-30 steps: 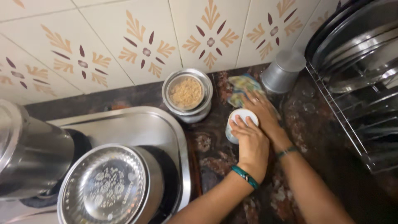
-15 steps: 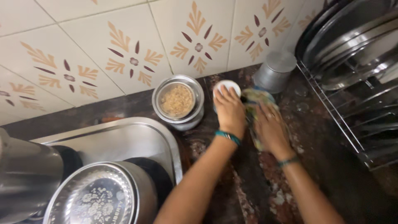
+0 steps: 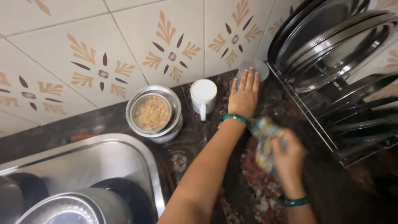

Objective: The person washes a metal lid in the sink, then uses a cloth to wipe the gas stovetop and surrounding countertop. They handle several stacked metal containers, placing them on the counter, and continue wiping the countertop surface.

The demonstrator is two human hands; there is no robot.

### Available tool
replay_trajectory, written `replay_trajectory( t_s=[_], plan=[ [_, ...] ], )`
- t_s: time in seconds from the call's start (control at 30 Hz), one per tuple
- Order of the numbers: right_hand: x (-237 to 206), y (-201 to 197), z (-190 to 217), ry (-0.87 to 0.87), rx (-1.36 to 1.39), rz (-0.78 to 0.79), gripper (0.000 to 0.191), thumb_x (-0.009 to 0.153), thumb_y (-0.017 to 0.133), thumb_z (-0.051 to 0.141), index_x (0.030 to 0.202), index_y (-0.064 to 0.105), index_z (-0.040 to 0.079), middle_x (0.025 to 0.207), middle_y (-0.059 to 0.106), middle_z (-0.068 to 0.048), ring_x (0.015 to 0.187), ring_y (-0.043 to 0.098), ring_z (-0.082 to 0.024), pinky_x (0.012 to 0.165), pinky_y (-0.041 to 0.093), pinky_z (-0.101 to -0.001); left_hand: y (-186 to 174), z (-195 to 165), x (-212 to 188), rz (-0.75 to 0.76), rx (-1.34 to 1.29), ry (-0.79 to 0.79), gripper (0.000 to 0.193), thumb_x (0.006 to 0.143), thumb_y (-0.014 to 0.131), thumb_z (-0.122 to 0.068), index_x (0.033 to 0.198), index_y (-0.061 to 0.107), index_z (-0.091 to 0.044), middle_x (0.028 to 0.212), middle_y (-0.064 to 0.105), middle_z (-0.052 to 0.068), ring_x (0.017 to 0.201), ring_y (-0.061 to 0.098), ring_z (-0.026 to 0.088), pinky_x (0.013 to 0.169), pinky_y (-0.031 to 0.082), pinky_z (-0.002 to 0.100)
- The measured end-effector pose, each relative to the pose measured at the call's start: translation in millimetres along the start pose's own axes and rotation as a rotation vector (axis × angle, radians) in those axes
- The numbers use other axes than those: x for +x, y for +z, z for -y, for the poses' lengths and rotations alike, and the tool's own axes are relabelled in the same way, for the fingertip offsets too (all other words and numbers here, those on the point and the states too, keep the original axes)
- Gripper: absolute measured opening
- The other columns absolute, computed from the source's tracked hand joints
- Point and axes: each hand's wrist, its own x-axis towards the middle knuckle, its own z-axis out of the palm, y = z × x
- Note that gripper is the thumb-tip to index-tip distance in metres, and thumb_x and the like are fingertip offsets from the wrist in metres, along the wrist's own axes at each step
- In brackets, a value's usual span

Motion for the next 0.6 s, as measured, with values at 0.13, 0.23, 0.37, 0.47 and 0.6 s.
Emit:
replay_trajectory(
  t_s=[0.13,0.23,0.37,0.47,0.6],
  plan=[
    [72,-9,35,-0.414,-0.063,-0.175,0.025,0.104,0.066,0.012,0.127,0.069,0.003,0.123,0.069,-0.017,0.116,0.065,-0.034,0.101,0.052,-0.0443,-34,-6,-55,0.071,-0.028,-0.002,0.062,0.093,0.049,-0.017,0.154,0.04,-0.003,0.166,0.032,0.013,0.154,0.032,0.028,0.122,0.027,0.054],
    [121,32,73,-0.852,-0.226,-0.066,0.034,0.096,0.073,0.028,0.121,0.071,0.005,0.127,0.067,-0.022,0.118,0.063,-0.04,0.101,0.051,-0.0467,-70,-13,-90,0.196,-0.036,-0.007,0.057,0.095,0.05,-0.02,0.148,0.042,0.0,0.163,0.034,0.017,0.154,0.031,0.032,0.125,0.023,0.055],
    [128,83,77,-0.531,-0.249,0.3,0.038,0.087,0.075,0.041,0.11,0.075,0.012,0.106,0.071,-0.022,0.096,0.068,-0.042,0.084,0.054,-0.0507,-103,-6,-111,0.34,-0.033,-0.015,0.052,0.102,0.049,-0.018,0.151,0.044,-0.004,0.157,0.042,0.016,0.153,0.035,0.031,0.131,0.021,0.057],
    [149,96,54,-0.363,-0.382,0.287,0.032,0.093,0.074,0.042,0.101,0.077,0.011,0.098,0.072,-0.023,0.096,0.068,-0.044,0.083,0.054,-0.0535,-116,-4,-115,0.131,-0.051,-0.015,0.063,0.093,0.051,-0.016,0.153,0.043,-0.002,0.161,0.042,0.014,0.152,0.037,0.028,0.124,0.026,0.054],
    [206,122,25,-0.205,-0.246,0.023,0.035,0.104,0.067,0.045,0.106,0.074,0.01,0.102,0.072,-0.023,0.099,0.069,-0.043,0.087,0.055,-0.0512,-120,-6,-119,0.001,0.006,-0.001,0.06,0.095,0.049,-0.016,0.153,0.044,-0.002,0.163,0.041,0.015,0.152,0.038,0.028,0.123,0.029,0.053]
  ],
)
